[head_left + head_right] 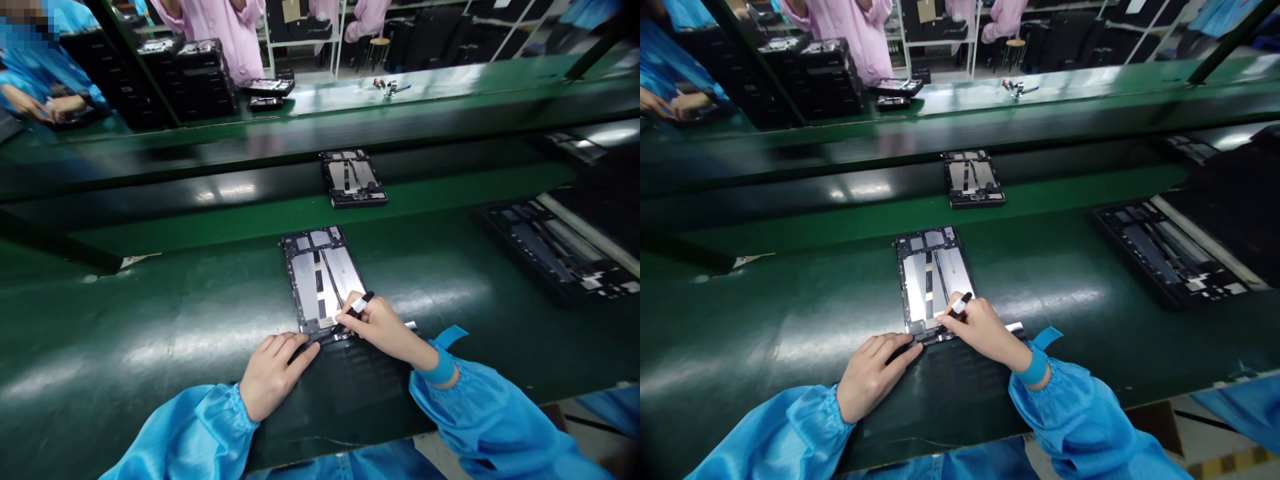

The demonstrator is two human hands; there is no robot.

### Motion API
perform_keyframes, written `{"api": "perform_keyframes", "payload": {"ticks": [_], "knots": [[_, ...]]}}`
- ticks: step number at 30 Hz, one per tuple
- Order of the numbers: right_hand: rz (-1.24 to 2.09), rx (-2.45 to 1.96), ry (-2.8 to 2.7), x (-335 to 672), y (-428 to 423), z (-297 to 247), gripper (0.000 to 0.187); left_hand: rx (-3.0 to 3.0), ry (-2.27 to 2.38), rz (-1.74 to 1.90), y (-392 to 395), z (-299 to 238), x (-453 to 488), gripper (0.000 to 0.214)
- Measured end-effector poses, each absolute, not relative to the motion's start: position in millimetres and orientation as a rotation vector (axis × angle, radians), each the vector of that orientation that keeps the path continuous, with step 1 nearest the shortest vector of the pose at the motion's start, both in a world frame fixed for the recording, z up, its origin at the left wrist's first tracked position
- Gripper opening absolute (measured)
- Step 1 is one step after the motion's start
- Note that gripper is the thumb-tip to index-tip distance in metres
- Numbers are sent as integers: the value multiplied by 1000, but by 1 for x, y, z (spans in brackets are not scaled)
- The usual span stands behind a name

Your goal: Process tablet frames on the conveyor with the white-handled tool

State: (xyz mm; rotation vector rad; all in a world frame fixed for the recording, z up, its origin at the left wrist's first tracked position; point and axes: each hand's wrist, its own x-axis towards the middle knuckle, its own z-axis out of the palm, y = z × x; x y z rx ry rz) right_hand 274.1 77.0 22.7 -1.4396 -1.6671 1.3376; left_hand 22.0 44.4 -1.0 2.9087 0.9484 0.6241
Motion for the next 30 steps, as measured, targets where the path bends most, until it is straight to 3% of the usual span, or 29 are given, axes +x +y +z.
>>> {"api": "perform_keyframes", "payload": {"ticks": [30], "knots": [[1437, -1421, -1544, 270, 80, 25, 21, 2997, 1030, 461, 43, 0, 25, 37]]}}
